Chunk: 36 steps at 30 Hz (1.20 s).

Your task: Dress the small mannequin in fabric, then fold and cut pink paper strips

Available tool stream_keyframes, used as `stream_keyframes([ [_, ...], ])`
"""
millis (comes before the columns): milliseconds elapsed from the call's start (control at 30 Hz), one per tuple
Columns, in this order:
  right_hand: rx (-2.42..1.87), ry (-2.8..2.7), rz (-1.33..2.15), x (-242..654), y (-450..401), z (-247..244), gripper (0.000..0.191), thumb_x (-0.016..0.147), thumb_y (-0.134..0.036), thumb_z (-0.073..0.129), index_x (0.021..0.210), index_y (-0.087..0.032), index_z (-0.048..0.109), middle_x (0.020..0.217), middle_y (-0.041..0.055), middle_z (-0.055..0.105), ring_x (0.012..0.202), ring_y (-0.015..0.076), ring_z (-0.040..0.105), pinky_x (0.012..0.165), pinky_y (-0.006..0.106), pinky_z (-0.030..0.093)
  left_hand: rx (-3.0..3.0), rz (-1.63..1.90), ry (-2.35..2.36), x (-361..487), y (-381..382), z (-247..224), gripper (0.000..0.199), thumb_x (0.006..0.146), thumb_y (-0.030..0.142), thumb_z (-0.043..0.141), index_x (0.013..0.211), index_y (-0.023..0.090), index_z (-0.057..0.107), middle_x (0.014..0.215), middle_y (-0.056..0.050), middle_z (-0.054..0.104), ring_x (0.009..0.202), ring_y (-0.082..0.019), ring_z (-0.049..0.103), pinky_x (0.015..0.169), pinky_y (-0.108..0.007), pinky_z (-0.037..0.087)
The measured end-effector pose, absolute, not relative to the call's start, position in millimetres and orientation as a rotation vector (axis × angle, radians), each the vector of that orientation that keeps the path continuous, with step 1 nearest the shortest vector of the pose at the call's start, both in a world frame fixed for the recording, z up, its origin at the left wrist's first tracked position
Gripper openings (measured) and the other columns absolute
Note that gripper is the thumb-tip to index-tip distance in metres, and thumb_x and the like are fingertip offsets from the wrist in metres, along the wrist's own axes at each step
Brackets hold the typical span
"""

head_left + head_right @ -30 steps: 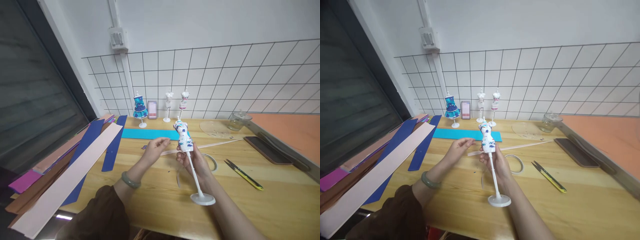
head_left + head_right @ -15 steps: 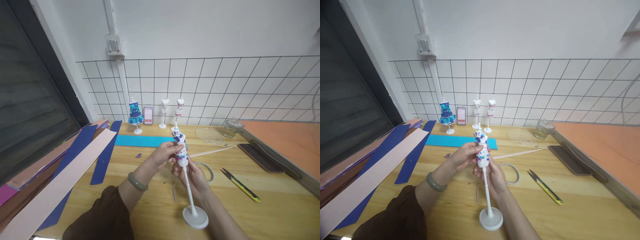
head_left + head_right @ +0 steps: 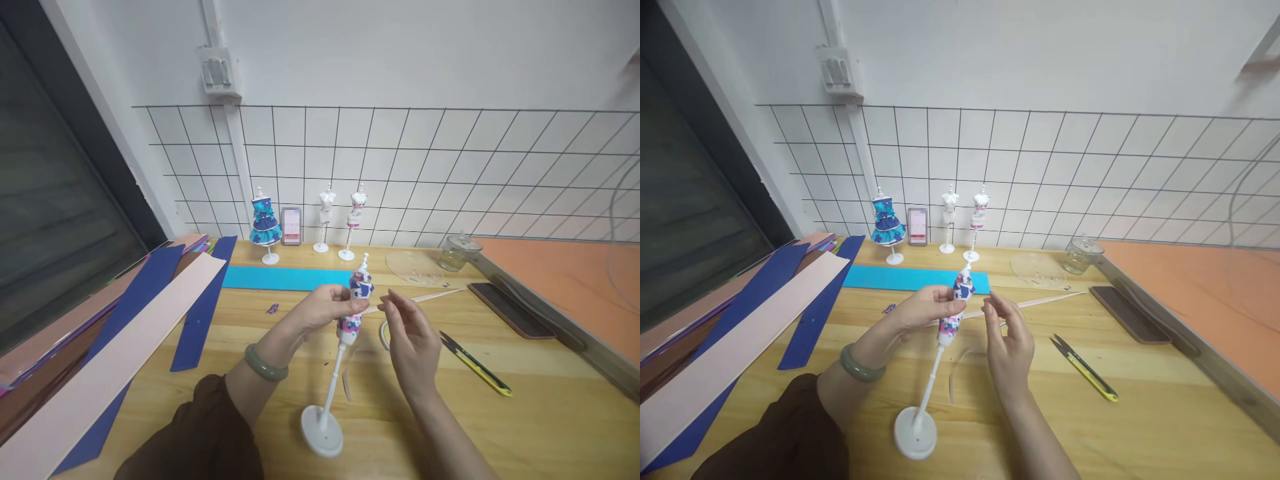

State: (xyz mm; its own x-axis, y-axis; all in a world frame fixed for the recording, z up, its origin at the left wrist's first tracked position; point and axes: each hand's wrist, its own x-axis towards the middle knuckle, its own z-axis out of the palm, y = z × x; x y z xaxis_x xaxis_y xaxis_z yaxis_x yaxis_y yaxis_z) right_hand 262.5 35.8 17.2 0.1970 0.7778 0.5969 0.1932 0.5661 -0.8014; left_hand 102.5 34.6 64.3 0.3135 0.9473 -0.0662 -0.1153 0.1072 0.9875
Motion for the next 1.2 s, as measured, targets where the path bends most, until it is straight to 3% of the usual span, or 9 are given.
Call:
stream_keyframes([
  [100, -0.821, -1.583, 0.094, 268.6, 37.7, 19.2, 0.019, 0.079, -0.018, 0.060, 0.098, -0.022, 0.065, 0.091, 0.0061, 0.067, 0.086, 0.0193, 0.061, 0.076, 0.035, 0.049, 1.228, 0.902, 0.948, 103.3, 34.1, 62.6, 0.044, 0.061, 0.047, 0.072, 0.088, 0.012, 0.067, 0.076, -0.004, 0.059, 0.068, -0.011, 0.051, 0.066, -0.024, 0.038],
  [267, -0.817, -1.776, -0.060, 275.4, 44.9, 15.3, 0.023, 0.082, -0.016, 0.056, 0.102, -0.024, 0.063, 0.094, 0.0069, 0.067, 0.085, 0.0198, 0.063, 0.074, 0.035, 0.049, 1.289, 0.898, 0.942, 107.0, 32.5, 59.8, 0.044, 0.063, 0.047, 0.071, 0.091, 0.013, 0.066, 0.080, -0.004, 0.061, 0.072, -0.013, 0.053, 0.067, -0.024, 0.040],
  [500, -0.810, -1.746, -0.054, 274.9, 43.4, 14.0, 0.023, 0.081, -0.014, 0.057, 0.101, -0.024, 0.061, 0.090, 0.0065, 0.066, 0.084, 0.0197, 0.062, 0.074, 0.035, 0.049, 1.443, 0.967, 1.233, 110.0, 32.2, 53.3, 0.049, 0.059, 0.048, 0.072, 0.094, 0.016, 0.060, 0.086, -0.005, 0.063, 0.073, -0.017, 0.057, 0.059, -0.023, 0.042],
  [733, -0.741, -1.928, 0.107, 278.0, 47.4, 16.4, 0.033, 0.084, -0.014, 0.052, 0.114, -0.026, 0.056, 0.096, 0.0069, 0.061, 0.088, 0.0186, 0.059, 0.069, 0.031, 0.049, 1.690, 0.922, 1.565, 107.6, 18.6, 55.8, 0.054, 0.059, 0.059, 0.066, 0.095, 0.019, 0.057, 0.093, -0.006, 0.063, 0.080, -0.021, 0.058, 0.058, -0.024, 0.037],
  [900, -0.737, -1.942, 0.079, 280.5, 51.0, 14.7, 0.026, 0.083, -0.019, 0.055, 0.108, -0.027, 0.059, 0.089, 0.0053, 0.058, 0.079, 0.0172, 0.058, 0.064, 0.030, 0.048, 1.766, 0.866, 1.610, 109.9, 11.3, 59.8, 0.058, 0.062, 0.068, 0.057, 0.094, 0.019, 0.054, 0.093, -0.007, 0.061, 0.082, -0.023, 0.056, 0.058, -0.025, 0.035],
  [1200, -0.735, -1.893, 0.142, 270.9, 51.2, 8.1, 0.016, 0.083, -0.021, 0.056, 0.098, -0.025, 0.061, 0.088, 0.0056, 0.056, 0.082, 0.0188, 0.058, 0.068, 0.033, 0.048, 1.839, 0.795, 1.705, 116.8, 12.6, 57.1, 0.060, 0.062, 0.071, 0.054, 0.093, 0.021, 0.052, 0.094, -0.008, 0.060, 0.085, -0.027, 0.057, 0.060, -0.028, 0.034],
])
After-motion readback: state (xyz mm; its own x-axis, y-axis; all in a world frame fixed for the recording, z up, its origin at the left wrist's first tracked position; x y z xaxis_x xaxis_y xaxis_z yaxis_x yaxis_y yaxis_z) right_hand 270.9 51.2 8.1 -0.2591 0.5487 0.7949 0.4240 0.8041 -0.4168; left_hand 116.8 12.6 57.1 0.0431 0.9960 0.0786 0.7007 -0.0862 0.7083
